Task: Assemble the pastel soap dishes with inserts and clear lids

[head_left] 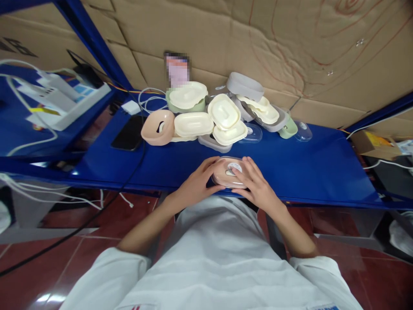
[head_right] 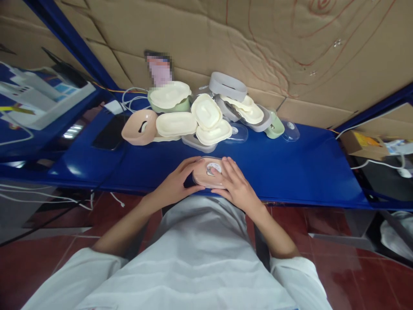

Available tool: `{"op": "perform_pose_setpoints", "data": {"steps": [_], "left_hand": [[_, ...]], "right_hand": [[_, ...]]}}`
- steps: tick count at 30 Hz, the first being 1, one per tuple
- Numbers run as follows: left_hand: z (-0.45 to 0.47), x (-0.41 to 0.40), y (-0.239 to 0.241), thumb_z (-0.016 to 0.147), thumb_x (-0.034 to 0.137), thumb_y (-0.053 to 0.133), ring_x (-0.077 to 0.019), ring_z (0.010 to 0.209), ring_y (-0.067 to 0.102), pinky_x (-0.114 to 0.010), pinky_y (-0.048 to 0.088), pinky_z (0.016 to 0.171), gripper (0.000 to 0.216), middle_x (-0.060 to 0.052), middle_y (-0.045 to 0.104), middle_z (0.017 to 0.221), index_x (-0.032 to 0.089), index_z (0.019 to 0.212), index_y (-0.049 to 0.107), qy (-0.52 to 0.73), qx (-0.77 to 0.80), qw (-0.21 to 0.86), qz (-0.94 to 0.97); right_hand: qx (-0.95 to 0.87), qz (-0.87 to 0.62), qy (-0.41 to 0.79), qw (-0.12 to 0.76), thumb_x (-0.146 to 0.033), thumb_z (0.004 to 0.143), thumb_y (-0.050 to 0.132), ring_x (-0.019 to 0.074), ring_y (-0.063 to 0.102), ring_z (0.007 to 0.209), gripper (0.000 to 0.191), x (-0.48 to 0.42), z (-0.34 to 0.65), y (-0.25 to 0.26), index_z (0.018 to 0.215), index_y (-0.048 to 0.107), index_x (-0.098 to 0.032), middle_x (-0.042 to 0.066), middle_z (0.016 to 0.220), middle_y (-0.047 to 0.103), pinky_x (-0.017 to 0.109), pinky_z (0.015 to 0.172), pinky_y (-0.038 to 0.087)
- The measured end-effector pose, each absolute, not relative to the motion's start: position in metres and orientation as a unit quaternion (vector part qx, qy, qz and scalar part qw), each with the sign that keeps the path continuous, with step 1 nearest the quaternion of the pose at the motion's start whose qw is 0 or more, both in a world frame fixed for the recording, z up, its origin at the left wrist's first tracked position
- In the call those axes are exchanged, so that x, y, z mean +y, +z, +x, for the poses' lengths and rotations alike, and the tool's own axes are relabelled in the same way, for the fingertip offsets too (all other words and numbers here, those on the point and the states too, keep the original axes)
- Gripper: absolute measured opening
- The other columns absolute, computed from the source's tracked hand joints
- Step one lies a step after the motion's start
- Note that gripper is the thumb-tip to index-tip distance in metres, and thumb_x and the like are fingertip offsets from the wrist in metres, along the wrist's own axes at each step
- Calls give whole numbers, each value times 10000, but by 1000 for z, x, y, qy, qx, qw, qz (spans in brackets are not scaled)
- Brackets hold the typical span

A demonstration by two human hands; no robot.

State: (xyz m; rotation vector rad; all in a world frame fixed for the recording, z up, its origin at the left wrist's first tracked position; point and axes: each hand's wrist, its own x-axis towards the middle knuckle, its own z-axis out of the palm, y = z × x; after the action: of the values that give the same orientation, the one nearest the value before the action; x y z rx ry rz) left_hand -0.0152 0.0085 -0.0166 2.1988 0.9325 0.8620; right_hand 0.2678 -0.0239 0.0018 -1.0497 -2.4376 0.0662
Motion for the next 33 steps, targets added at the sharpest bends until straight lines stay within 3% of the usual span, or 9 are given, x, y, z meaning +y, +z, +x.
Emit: {"op": "perform_pose_setpoints", "data": {"steps": [4,12,17,23,27,33], "left_hand": [[-15,9,-17,1020,450,759,-325,1608,434,-536,408,1332,816,-134,416,1721,337,1708,334,319,354,303,825],[-17,9,-15,1051,461,707,-328,1630,405,-535,386,1347,796,-122,385,1761,336,1729,308,302,344,301,836],[-14,8,-14,1029,476,744,-323,1593,461,-539,406,1332,809,-138,464,1711,303,1705,334,324,349,295,828],[-15,9,-17,995,515,782,-333,1571,492,-540,438,1304,868,-151,493,1696,286,1698,327,330,360,290,823],[-16,10,-18,1002,492,779,-343,1585,474,-568,421,1314,849,-150,479,1706,303,1700,333,325,355,292,826],[-17,9,-15,967,446,830,-328,1570,501,-547,433,1314,834,-137,503,1691,305,1665,396,332,356,305,818]], "right_hand": [[-880,-398,10,258,-428,1015,748,374,289,1678,943,-26,265,-2,1776,193,-395,90,1838,230,619,1327,402],[-865,-419,11,277,-387,1021,749,386,269,1685,882,-35,259,-5,1761,269,-406,89,1794,356,659,1308,414],[-865,-413,44,283,-374,1037,730,376,222,1702,839,-32,263,-4,1754,295,-404,96,1794,355,682,1315,378],[-843,-430,88,311,-502,992,772,376,409,1627,936,-27,269,-6,1768,270,-355,143,1740,443,639,1295,429],[-853,-433,54,285,-427,1030,733,380,342,1660,869,-32,270,-10,1761,263,-420,102,1786,369,666,1304,406],[-869,-423,20,257,-376,1027,739,382,272,1687,920,-37,268,-8,1771,202,-432,79,1818,299,664,1298,426]]}}
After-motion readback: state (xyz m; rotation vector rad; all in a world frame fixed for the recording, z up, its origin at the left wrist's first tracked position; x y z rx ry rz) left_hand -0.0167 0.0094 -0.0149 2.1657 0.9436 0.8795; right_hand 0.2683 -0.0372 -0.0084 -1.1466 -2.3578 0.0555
